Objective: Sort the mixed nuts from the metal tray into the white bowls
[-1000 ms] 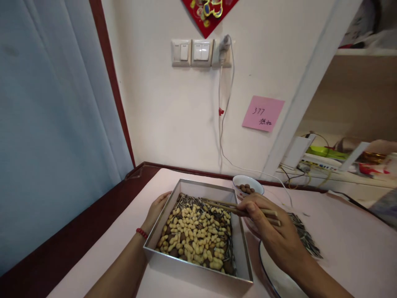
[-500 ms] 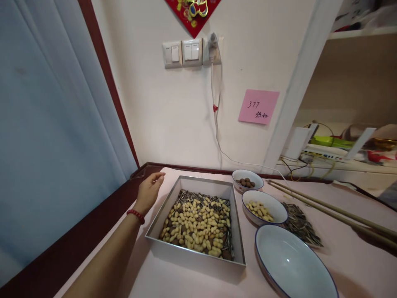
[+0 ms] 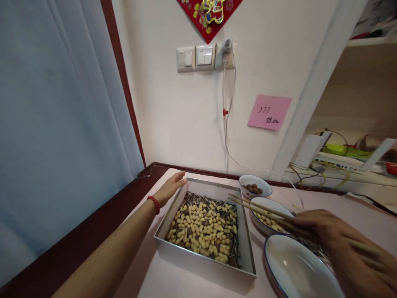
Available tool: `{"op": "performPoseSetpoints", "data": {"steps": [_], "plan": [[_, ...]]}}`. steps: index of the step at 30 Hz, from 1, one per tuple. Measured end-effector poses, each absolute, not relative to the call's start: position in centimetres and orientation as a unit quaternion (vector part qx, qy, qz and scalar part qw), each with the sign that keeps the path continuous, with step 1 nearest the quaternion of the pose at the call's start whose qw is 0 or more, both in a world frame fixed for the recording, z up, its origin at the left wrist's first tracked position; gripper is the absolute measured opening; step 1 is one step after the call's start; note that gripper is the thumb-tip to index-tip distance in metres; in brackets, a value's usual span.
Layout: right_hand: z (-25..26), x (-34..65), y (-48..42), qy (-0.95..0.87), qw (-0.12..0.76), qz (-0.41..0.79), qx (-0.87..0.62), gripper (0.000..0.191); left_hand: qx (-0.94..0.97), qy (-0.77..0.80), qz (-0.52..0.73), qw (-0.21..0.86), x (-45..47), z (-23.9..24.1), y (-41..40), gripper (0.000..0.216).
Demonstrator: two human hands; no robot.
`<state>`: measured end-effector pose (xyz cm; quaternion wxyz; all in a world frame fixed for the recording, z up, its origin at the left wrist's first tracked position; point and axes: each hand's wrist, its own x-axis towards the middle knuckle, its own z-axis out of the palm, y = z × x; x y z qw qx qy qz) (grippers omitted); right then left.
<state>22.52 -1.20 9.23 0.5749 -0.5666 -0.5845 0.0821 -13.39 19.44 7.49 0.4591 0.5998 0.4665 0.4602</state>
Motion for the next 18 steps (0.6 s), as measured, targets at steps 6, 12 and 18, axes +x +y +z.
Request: {"op": "performPoseSetpoints", "data": {"steps": [6, 12, 18], "plan": [[12.0, 13.7, 4.1, -0.682, 0.506, 0.226, -0.477, 0.035, 0.595, 0.456, 0.416, 0.514, -12.9, 6.8, 19.8, 0.058], [10.6, 10.8, 9.9, -0.7, 0.471, 0.258, -0.471, 0.045, 0.539, 0.468, 0.435, 0.548, -15.5, 5.3, 19.1, 0.055], [9.5, 8.8, 12.5, -0.704, 0.46, 0.266, -0.471, 0.044, 0.555, 0.516, 0.42, 0.499, -18.6, 4.1, 15.6, 0.043]]}}
